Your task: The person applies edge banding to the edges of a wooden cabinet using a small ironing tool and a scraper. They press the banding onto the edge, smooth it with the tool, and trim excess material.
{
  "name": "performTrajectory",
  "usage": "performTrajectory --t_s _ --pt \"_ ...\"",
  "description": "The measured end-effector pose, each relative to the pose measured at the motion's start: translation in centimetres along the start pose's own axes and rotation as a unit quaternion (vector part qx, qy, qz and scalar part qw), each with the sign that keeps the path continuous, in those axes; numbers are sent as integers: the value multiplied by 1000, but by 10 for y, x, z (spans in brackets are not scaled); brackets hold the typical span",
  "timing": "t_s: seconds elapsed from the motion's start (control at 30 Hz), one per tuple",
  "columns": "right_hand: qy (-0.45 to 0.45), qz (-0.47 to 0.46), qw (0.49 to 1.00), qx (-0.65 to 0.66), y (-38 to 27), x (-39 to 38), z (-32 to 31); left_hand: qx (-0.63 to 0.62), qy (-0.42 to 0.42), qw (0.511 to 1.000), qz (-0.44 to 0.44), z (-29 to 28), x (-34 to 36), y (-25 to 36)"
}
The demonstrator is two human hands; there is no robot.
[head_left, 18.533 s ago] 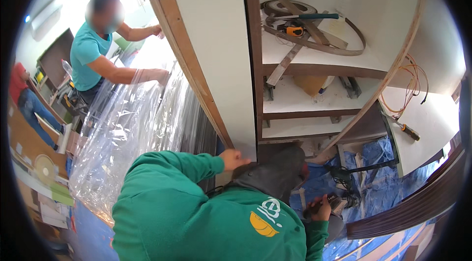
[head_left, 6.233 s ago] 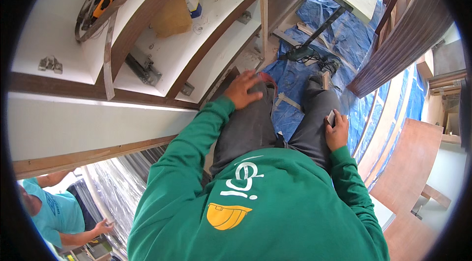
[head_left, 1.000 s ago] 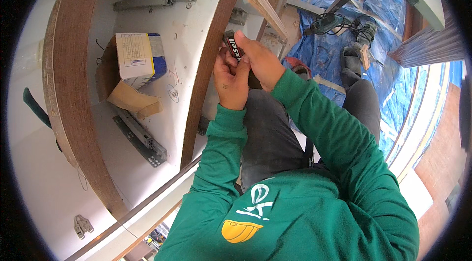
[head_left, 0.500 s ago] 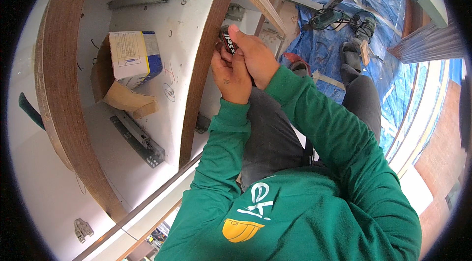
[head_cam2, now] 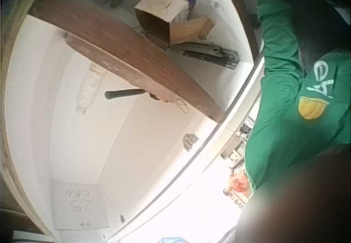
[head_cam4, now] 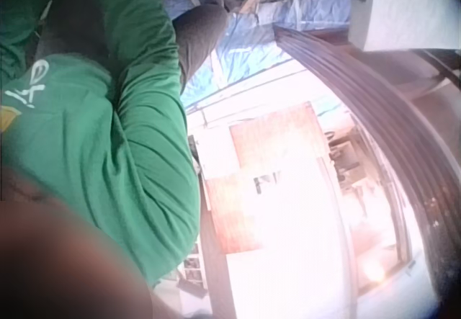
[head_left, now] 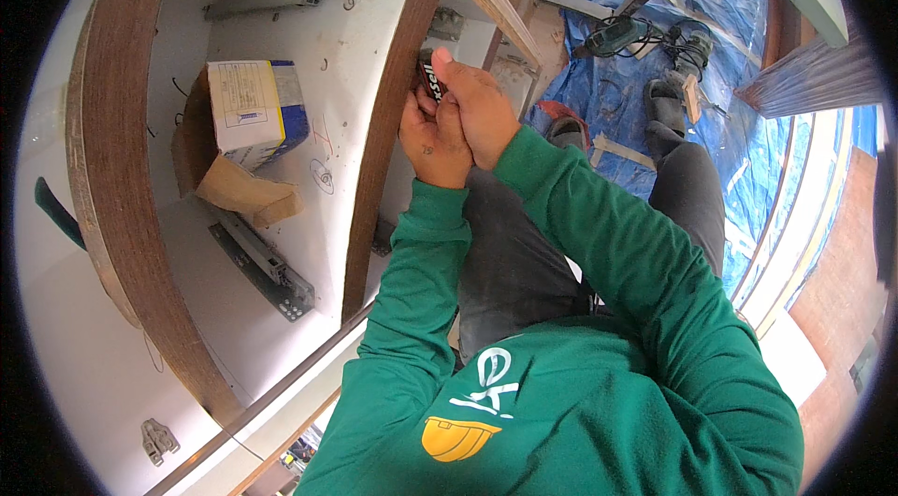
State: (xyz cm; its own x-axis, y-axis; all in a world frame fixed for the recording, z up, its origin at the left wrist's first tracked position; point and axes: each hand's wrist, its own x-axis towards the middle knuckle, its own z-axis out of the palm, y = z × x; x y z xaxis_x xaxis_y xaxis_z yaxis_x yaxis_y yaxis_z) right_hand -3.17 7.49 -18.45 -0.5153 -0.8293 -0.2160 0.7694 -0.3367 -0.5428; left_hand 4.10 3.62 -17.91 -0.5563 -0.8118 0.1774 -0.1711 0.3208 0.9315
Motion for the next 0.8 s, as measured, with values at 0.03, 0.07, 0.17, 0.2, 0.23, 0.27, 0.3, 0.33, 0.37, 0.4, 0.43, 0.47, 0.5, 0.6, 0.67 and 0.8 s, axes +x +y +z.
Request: performTrajectory --t_s 0.03,0.07,0.17,0.2,0.23,0.27,0.3,0.33,0.37,0.4,0.43,0.47,0.5,0.6,0.67,0.8 --pt "6 5 1000 4 1 1 1 14 -5 1000 -5 0 1 -1" --pt "2 2 1000 8 2 1 1 -8 7 1000 -10 0 1 -2" --pt "1 -8 1000 14 5 0 2 -37 23 999 -16 1 1 -6" --pt "5 -11 1000 18 5 0 3 -21 16 1000 -11 -1 2 -8" --pt "6 -8 1000 27 6 0 4 -4 7 1000 6 -4 2 -9" --pt "9 -5 999 39 6 0 4 4 1 1000 -14 -6 3 -11" --pt "6 -3 999 53 6 0 5 12 -8 1000 -22 -7 5 -13" --pt "8 -2 999 42 6 0 5 20 -16 999 -30 -8 5 -15" --pt "5 -1 999 33 6 0 5 -4 -10 1000 -26 -8 5 -17" --pt "8 4 1000 29 5 0 5 -28 -3 999 -21 -7 4 -18" --pt "6 0 999 32 5 0 5 -52 5 999 -13 -6 3 -19" --pt "10 2 999 39 5 0 6 -69 11 997 -9 -3 3 -20" --pt "9 4 999 48 5 1 7 -86 17 996 0 0 4 -21" --pt "21 -5 999 25 6 2 9 -93 9 996 7 -3 4 -22" --pt "32 -10 999 32 8 3 12 -61 -16 998 2 -10 5 -22" --pt "46 -7 998 33 11 2 15 -30 -29 998 -36 -19 10 -28"
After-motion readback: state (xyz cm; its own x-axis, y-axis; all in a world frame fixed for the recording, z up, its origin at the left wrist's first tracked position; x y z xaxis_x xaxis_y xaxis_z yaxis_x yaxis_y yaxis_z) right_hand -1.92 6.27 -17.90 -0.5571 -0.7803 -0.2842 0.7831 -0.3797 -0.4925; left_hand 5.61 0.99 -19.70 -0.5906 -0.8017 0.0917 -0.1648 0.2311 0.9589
